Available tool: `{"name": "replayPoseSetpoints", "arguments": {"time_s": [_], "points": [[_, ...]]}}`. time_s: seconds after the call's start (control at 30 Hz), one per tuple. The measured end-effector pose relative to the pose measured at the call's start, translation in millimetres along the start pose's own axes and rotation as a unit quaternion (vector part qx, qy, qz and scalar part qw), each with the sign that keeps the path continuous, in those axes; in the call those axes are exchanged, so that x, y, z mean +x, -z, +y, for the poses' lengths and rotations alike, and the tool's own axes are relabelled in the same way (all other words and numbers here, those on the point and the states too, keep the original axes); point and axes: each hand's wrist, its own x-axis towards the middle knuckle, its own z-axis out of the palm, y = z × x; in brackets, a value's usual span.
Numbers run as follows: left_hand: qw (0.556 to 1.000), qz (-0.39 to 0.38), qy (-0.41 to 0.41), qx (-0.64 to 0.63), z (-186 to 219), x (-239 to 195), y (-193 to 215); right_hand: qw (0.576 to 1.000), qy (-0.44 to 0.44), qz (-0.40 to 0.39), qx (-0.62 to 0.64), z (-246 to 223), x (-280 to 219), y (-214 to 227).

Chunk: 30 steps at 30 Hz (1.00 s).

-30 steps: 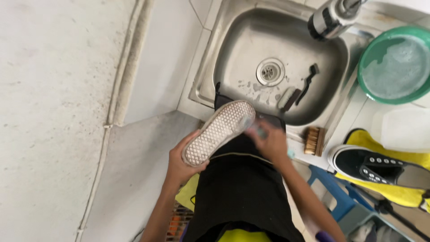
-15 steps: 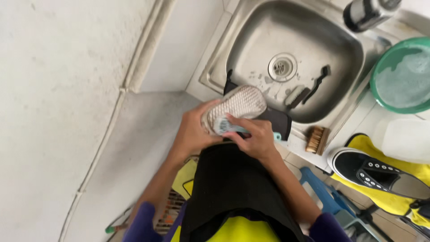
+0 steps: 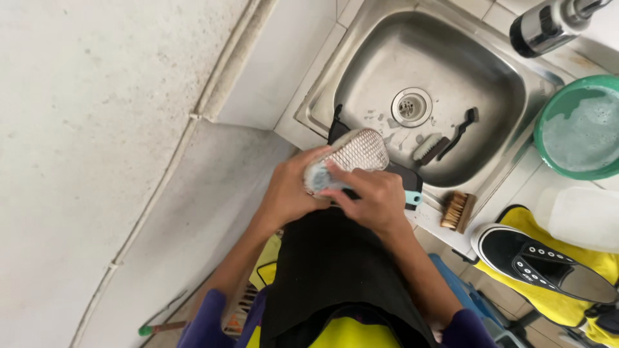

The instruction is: The person scrubs the sole of a white sneaker with a brush and soapy water in a sink, then rinses it under running water. The person repeats the scrubbing and rinsing process on the same shoe.

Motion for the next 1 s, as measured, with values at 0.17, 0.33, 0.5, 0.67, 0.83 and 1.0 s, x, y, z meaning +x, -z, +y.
{"name": "replayPoseSetpoints", "arguments": {"time_s": [0.17, 0.33, 0.5, 0.67, 0.83, 1.0], "points": [[0.998, -0.032, -0.025, 0.041, -34.0, -22.7, -10.3, 0.997, 0.046, -0.013, -0.064, 18.0, -2.9, -3.3], [0.998, -0.025, -0.042, -0.028, -24.9, -42.7, -6.1, 0.994, 0.096, -0.010, -0.046, -0.2, -27.0, -20.3], [1.000, 0.001, -0.009, 0.012, -36.1, -61.9, -7.6, 0.898, -0.432, -0.067, -0.050, 111.5, -51.6, -51.5], [0.999, 0.007, -0.033, 0.011, -64.8, -72.5, -11.1, 0.941, -0.322, -0.102, 0.028, 36.2, -56.7, -43.9], [0.994, 0.029, -0.097, 0.050, -92.1, -81.0, -23.1, 0.872, -0.433, -0.137, -0.182, 130.7, -52.7, -43.3], [0.988, 0.055, -0.138, 0.042, -80.4, -68.1, -21.9, 0.934, -0.309, -0.176, 0.009, 16.6, -24.3, -26.2]]}}
